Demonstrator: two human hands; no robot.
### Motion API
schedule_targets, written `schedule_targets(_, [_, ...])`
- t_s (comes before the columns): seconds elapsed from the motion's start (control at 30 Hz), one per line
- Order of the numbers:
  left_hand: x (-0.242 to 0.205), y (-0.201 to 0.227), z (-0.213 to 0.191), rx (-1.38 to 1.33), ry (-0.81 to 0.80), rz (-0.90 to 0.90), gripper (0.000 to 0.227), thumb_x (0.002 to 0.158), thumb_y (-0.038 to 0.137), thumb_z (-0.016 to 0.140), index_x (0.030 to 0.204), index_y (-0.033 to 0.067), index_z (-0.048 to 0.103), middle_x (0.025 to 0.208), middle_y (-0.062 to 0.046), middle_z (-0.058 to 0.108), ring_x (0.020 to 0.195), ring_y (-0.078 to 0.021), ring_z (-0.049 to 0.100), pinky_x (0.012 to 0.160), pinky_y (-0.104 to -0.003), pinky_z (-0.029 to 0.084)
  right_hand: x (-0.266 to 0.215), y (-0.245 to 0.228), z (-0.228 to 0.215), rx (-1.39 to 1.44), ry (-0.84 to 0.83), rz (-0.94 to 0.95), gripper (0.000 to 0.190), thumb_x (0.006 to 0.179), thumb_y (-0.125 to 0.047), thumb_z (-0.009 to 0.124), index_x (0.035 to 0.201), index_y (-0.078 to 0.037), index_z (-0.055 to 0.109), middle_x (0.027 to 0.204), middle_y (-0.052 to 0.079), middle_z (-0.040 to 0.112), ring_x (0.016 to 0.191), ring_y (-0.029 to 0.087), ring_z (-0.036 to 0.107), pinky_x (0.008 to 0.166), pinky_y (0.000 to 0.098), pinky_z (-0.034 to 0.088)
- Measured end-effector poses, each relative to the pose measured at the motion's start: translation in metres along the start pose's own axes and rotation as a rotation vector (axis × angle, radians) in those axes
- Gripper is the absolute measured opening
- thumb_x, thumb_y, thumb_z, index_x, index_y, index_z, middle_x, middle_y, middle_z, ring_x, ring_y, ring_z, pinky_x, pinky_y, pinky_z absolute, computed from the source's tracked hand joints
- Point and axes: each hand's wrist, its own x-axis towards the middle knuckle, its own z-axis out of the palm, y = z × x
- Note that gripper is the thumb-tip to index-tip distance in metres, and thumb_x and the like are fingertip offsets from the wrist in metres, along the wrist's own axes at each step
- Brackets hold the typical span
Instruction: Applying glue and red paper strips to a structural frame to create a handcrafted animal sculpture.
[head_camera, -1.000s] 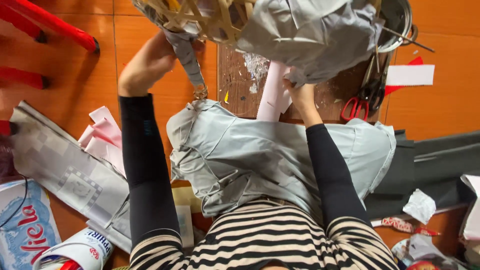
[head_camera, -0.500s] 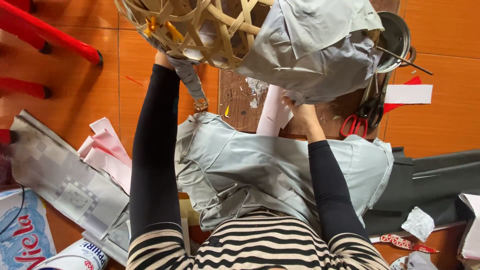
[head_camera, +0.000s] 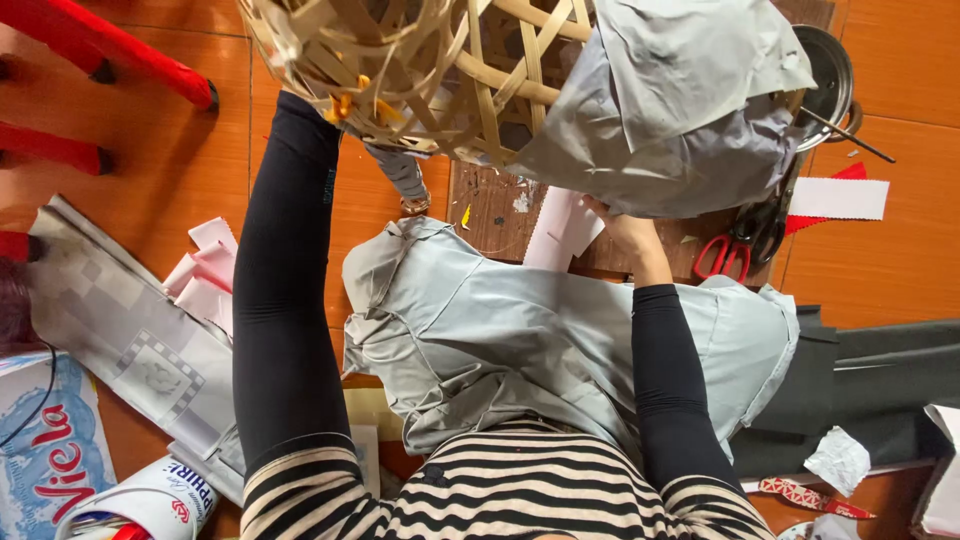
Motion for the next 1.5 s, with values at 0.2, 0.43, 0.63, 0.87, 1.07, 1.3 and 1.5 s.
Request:
schedule_targets(0.2, [-0.004,-0.002,-0.006,0.646,-0.018,0.116,0.041,0.111,0.031,0.05,0.147,0.0094,0.051,0.142,-0.015,0.059,0.127,-0.0292,0.06,0.106,-0.041,0.052,0.003,0.005,-0.001,0.006,-0.018,-0.005,0.022,0.097,-0.011,0.074,0.117,-0.003,0.069,0.109,0.005,0.072,0.096,0.015,0.064,0.084,0.0327,0.053])
schedule_targets(0.43, [0.013,-0.001,0.002,1.445,-0.052,0.285,0.048,0.111,0.031,0.053,0.155,0.0118,0.048,0.15,-0.016,0.055,0.132,-0.0314,0.056,0.107,-0.041,0.047,0.008,-0.01,-0.003,0.148,-0.038,-0.042,0.015,0.095,-0.005,0.074,0.108,-0.002,0.069,0.099,0.002,0.071,0.088,0.014,0.065,0.078,0.0303,0.053])
schedule_targets(0.63, [0.008,-0.002,0.035,1.555,-0.02,0.366,0.046,0.115,0.026,0.052,0.157,0.008,0.045,0.156,-0.015,0.052,0.14,-0.0331,0.051,0.112,-0.04,0.045,0.015,-0.004,0.005,0.149,0.059,-0.136,0.009,0.096,0.002,0.074,0.095,-0.002,0.066,0.093,0.003,0.065,0.084,0.014,0.062,0.073,0.0311,0.05])
schedule_targets(0.87, [-0.061,0.017,0.093,0.99,-0.097,0.228,0.035,0.114,0.014,0.054,0.147,0.0048,0.049,0.143,-0.014,0.059,0.129,-0.0297,0.058,0.105,-0.04,0.051,-0.003,0.018,-0.001,0.334,0.061,0.023,0.042,0.084,0.0,0.079,0.123,-0.005,0.064,0.113,0.001,0.069,0.102,0.009,0.064,0.088,0.0276,0.054])
schedule_targets(1.07, [-0.128,0.205,0.21,0.62,0.216,-0.02,0.024,0.105,0.002,0.052,0.129,-0.0014,0.059,0.118,-0.016,0.068,0.111,-0.0278,0.065,0.1,-0.037,0.051,-0.013,0.028,0.01,0.039,0.188,-0.027,0.062,0.076,0.0,0.081,0.133,-0.001,0.057,0.122,0.008,0.066,0.109,0.018,0.063,0.092,0.0313,0.05])
schedule_targets(1.3, [-0.166,0.171,0.246,0.646,0.078,0.175,0.061,0.093,0.006,0.076,0.143,-0.0073,0.044,0.141,-0.03,0.054,0.133,-0.0396,0.051,0.109,-0.041,0.04,0.02,0.063,0.065,0.06,0.399,-0.177,0.036,0.09,-0.003,0.08,0.121,-0.006,0.062,0.107,0.007,0.068,0.096,0.019,0.065,0.086,0.0344,0.056])
schedule_targets(1.5, [-0.163,0.163,0.248,0.604,0.194,-0.082,0.021,0.108,0.006,0.066,0.124,0.0011,0.052,0.095,-0.01,0.065,0.082,-0.0219,0.064,0.073,-0.036,0.052,0.021,0.07,0.063,0.877,0.23,0.012,0.02,0.099,-0.011,0.065,0.115,-0.003,0.054,0.095,0.008,0.064,0.085,0.017,0.06,0.073,0.0326,0.053])
